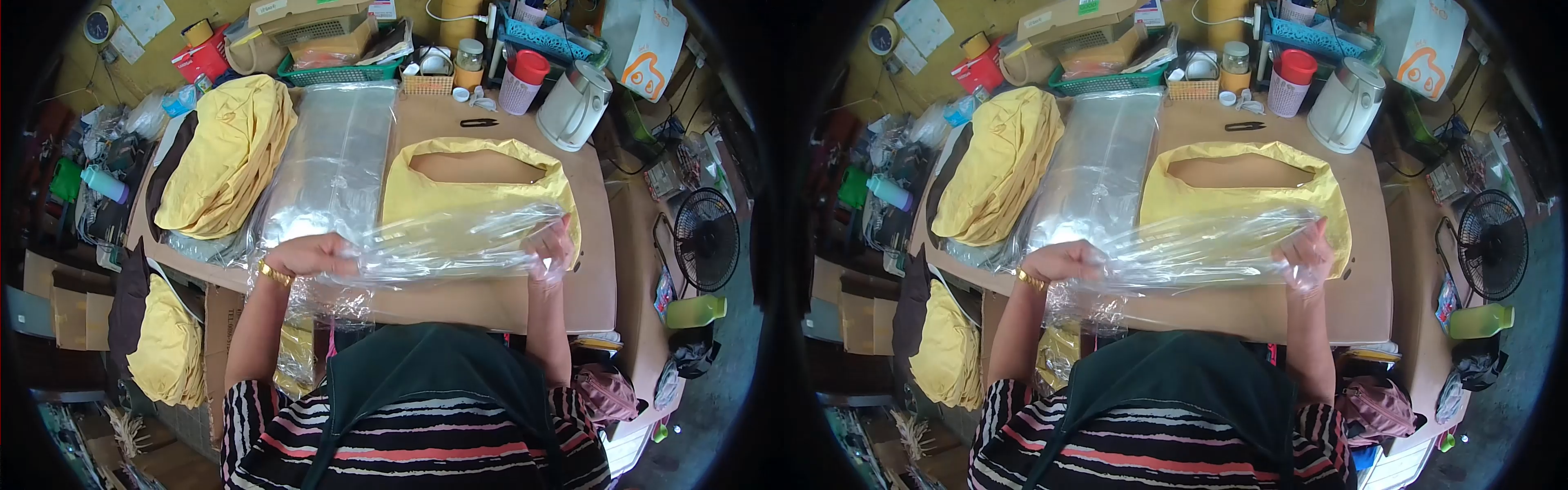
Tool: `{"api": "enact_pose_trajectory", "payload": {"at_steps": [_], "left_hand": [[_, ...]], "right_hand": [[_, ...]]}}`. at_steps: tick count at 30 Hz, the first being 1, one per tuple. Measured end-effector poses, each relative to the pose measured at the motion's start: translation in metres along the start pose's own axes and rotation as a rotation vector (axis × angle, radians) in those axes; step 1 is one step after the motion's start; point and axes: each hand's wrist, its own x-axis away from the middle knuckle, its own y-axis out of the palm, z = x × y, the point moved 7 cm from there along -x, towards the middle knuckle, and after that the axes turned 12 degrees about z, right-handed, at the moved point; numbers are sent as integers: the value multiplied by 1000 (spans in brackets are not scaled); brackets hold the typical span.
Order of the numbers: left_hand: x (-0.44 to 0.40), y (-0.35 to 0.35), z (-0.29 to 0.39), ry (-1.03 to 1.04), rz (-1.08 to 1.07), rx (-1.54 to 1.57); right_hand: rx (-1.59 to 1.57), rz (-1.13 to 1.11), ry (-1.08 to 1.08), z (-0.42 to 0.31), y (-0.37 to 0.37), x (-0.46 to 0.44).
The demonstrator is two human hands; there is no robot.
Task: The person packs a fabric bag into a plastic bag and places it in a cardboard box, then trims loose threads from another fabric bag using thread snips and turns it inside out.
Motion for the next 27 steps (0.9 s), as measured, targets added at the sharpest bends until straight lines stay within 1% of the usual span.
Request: {"api": "enact_pose_trajectory", "payload": {"at_steps": [1, 2, 3, 4, 5, 6, 7, 8, 9, 10, 12, 13, 14, 15, 16, 17, 18, 19, 20, 21, 22, 23, 24, 26, 27], "left_hand": [[2, -23, 2, 151, 245, -40], [5, -49, 0, 173, 350, 153], [8, -74, -2, 215, 447, 341], [8, -69, 7, 204, 444, 344], [10, -66, 27, 324, 432, 536], [16, -64, 42, 446, 418, 729], [17, -61, 43, 440, 417, 732], [17, -54, 43, 394, 330, 798], [18, -46, 43, 347, 242, 862], [25, -41, 49, 342, 243, 865], [36, -31, 43, 95, 443, 417], [35, -17, 38, 205, 85, 185], [32, -23, 25, 201, 85, 187], [32, -13, 26, 300, -73, -6], [35, -3, 25, 398, -234, -198], [41, -13, 31, 487, -149, -256], [47, -23, 36, 570, -55, -319], [44, -52, 28, 383, 279, -41], [50, -79, 10, 180, 605, 239], [57, -83, 6, 178, 608, 242], [72, -101, 7, 332, 715, 734], [84, -115, 0, 483, 795, 1228], [81, -105, 3, 484, 791, 1221], [66, -50, 30, 811, 221, 1637], [48, -31, 19, 793, 290, 1487]], "right_hand": [[-79, 52, 216, 16, 4, 4], [466, 403, 52, 6, -9, 15], [1002, 782, 94, -4, -18, 37], [998, 792, 101, -6, -28, 39], [1076, 413, 413, 17, -35, 32], [1192, 104, 579, 39, -9, 23], [1269, -241, 686, 58, 19, 18], [1266, -237, 689, 55, 17, 21], [1053, -80, 720, 44, 13, 25], [837, 72, 742, 29, 8, 29], [698, 100, 632, -2, -14, 37], [620, 81, 522, -13, -4, 31], [541, 62, 410, -27, 1, 25], [715, 4, 353, -50, -10, 22], [828, 1, 264, -70, -16, 15], [944, 6, 174, -91, -21, 9], [970, 34, 117, -94, -10, 0], [998, 63, 59, -98, 2, -9], [1189, 98, 0, -81, 28, -26], [1379, 130, -62, -73, 41, -34], [1377, 130, -60, -70, 35, -31], [2009, 177, -68, -67, 15, -21], [2642, 225, -77, -66, -4, -11], [2861, 327, -25, -35, -58, 16], [2901, 393, -99, -14, -48, 22]]}}
